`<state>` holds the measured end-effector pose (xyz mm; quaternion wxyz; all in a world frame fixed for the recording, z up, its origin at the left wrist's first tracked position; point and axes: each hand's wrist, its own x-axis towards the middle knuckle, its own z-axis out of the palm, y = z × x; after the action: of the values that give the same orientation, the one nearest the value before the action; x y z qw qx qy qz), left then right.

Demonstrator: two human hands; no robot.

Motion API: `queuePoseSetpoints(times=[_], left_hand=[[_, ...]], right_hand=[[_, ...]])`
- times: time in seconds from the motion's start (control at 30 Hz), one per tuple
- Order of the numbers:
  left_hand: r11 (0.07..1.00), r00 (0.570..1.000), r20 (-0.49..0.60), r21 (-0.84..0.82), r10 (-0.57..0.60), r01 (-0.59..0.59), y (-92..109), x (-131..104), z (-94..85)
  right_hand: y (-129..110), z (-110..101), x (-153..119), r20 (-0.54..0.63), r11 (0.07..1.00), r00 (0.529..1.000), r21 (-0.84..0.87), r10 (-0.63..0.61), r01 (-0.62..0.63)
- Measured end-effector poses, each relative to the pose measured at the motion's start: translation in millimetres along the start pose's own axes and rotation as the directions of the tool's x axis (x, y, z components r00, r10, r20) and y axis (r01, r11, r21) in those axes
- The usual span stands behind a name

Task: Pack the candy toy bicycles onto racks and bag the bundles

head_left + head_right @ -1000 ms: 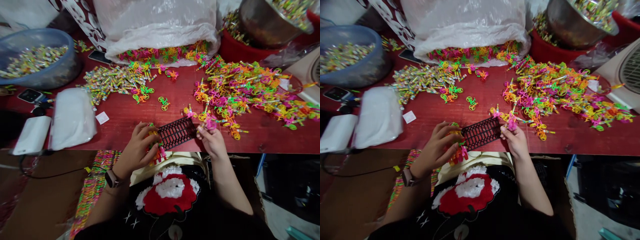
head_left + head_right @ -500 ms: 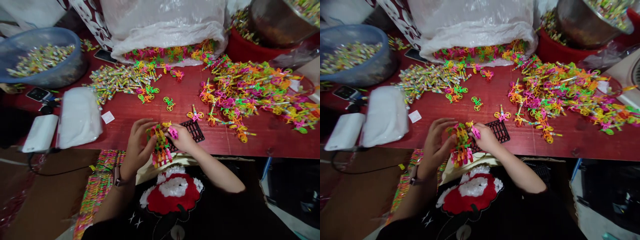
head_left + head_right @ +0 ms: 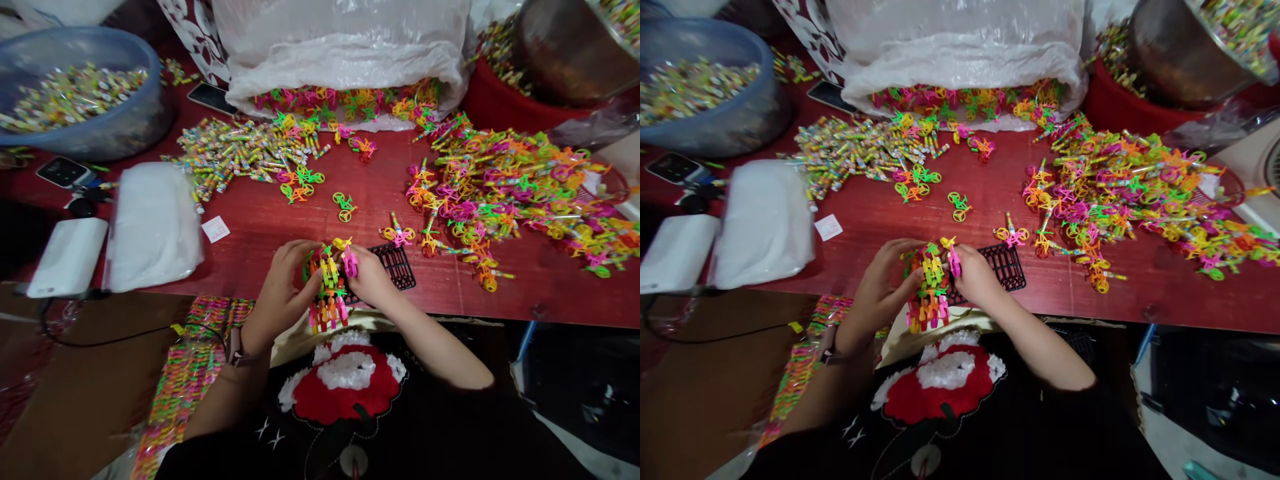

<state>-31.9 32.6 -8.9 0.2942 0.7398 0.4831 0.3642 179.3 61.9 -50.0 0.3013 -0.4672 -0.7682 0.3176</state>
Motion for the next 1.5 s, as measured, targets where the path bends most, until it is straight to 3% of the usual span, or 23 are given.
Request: queuePoseSetpoints(times=[0.2, 0.33, 0.53, 0.87, 0.97, 1.03, 1.13, 1.27, 1.4, 1.5], left_hand=[[1.000, 0.999, 0.026, 0.011, 0.026, -0.027, 1.2, 1.7, -3.5], [0.999, 0.998, 0.064, 0.045, 0.021, -0.024, 2.8, 2.7, -5.8], [0.996, 0.996, 0.077, 0.085, 0.032, -0.039, 4.8, 1.2, -3.6], [0.993, 0.997, 0.035, 0.096, 0.067, -0.071, 3.1, 0.1, 3.9], [0.991, 0.998, 0.030, 0.123, 0.055, -0.059, 3.8, -0.9, 3.0], [0.989, 0.998, 0.037, 0.139, 0.045, -0.050, 4.2, -2.2, 1.6], [0.984, 0.998, 0.034, 0.173, 0.045, -0.050, 4.6, -3.7, -0.8], [0.978, 0.999, 0.006, 0.206, 0.039, -0.039, 5.8, -3.3, -3.0], [0.978, 1.000, -0.017, 0.208, 0.025, -0.021, 6.6, -1.5, -2.3], [0.973, 0.998, -0.058, 0.232, 0.012, 0.001, 7.4, 0.1, 0.3]], right_hand=[[-3.0, -3.3, 5.9, 0.116, 0.978, 0.993, -0.200, -0.026, 0.049], [-1.8, -2.2, 4.4, 0.107, 0.971, 0.994, -0.231, -0.031, 0.055], [-3.8, -6.9, 5.3, 0.197, 0.945, 0.980, -0.316, -0.018, 0.081], [-2.7, 0.2, -4.1, 0.120, 0.964, 0.993, -0.261, -0.017, 0.048], [3.8, -20.1, 0.5, 0.151, 0.990, 0.987, -0.123, -0.052, 0.071], [15.9, -49.1, 6.6, 0.073, 0.991, 0.994, -0.103, -0.076, 0.083], [45.0, -100.3, 18.3, -0.114, 0.950, 0.992, -0.311, -0.058, 0.020], [78.9, -143.0, 29.1, 0.017, 0.960, 1.000, -0.280, -0.012, 0.016], [78.5, -147.6, 21.9, -0.077, 0.996, 0.997, -0.090, -0.031, 0.024], [59.8, -125.8, -0.6, -0.224, 1.000, 0.975, 0.019, -0.006, 0.010]])
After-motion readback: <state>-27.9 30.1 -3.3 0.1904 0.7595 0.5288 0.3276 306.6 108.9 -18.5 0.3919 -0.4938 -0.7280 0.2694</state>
